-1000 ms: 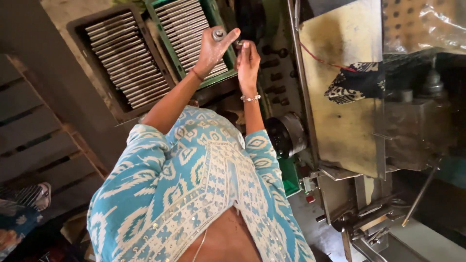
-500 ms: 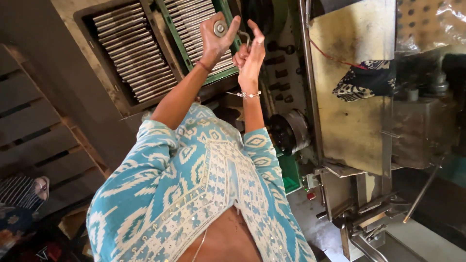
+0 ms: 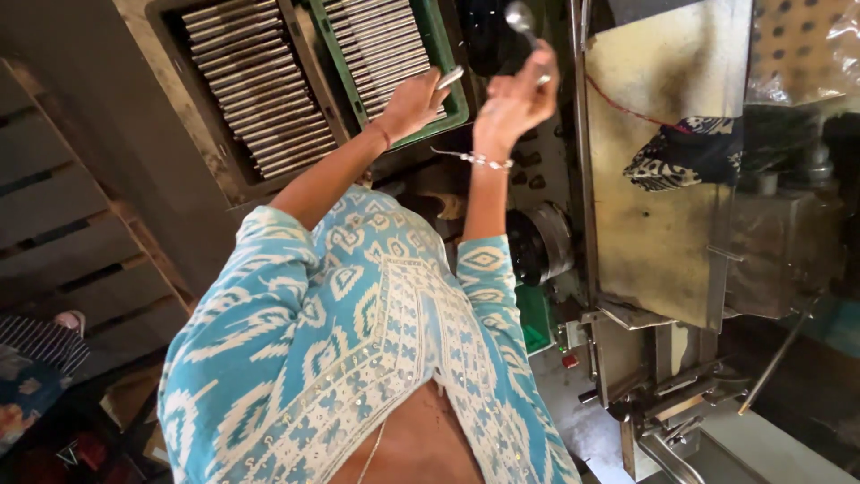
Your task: The person repeatedly picks cylindrical metal rods from a green crate, inserts each rod into a grinding machine, and operates a lever to process the rod. After each cycle, the rod is returned to the crate. The task continues in a repetitive loop throughout the clip.
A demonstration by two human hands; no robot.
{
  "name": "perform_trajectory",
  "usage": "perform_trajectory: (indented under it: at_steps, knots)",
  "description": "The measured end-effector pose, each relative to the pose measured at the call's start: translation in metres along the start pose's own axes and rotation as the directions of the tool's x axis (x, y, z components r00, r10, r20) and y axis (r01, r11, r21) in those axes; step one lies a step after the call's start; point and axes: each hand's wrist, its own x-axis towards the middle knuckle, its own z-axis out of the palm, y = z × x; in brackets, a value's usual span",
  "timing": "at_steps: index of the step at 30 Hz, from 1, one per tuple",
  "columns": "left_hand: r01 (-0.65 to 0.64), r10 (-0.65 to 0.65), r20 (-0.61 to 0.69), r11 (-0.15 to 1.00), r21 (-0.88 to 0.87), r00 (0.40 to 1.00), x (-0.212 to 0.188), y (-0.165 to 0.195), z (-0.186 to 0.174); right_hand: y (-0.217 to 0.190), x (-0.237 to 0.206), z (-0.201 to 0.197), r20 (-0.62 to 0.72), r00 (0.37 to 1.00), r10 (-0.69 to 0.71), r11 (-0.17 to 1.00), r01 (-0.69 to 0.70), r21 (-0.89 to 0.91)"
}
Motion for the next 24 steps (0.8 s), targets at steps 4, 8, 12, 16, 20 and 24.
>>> perform_trajectory:
  at_steps: [4,8,12,16,20,24]
  knots:
    - [-0.029,0.016,0.059,0.974,0.223,0.998,-0.010,-0.020,-0.003,-0.016,0.010,-0.038,-0.013,0.997,-0.077,0.996,0.078,0.044]
    - [-0.020,-0.016,0.129,0.962,0.272,0.992,-0.020,-0.039,-0.006,-0.012,0.005,-0.089,-0.120,0.991,-0.061,0.998,0.056,-0.038]
    - [-0.132,0.085,0.183,0.956,0.263,0.979,-0.037,-0.063,-0.025,-0.001,-0.011,-0.135,-0.176,0.983,-0.058,0.995,0.041,-0.096]
    - [-0.029,-0.080,0.187,0.855,0.518,0.979,-0.081,-0.097,-0.072,0.002,-0.028,-0.169,-0.240,0.970,-0.046,0.986,0.005,-0.167]
    - [0.155,-0.101,-0.120,0.726,0.670,0.988,-0.147,-0.126,-0.115,0.004,-0.039,-0.184,-0.222,0.974,-0.035,0.977,-0.013,-0.212]
    - [0.134,-0.202,0.030,0.749,0.648,0.979,-0.163,-0.144,-0.131,0.010,-0.040,-0.179,-0.206,0.978,-0.032,0.956,-0.030,-0.291]
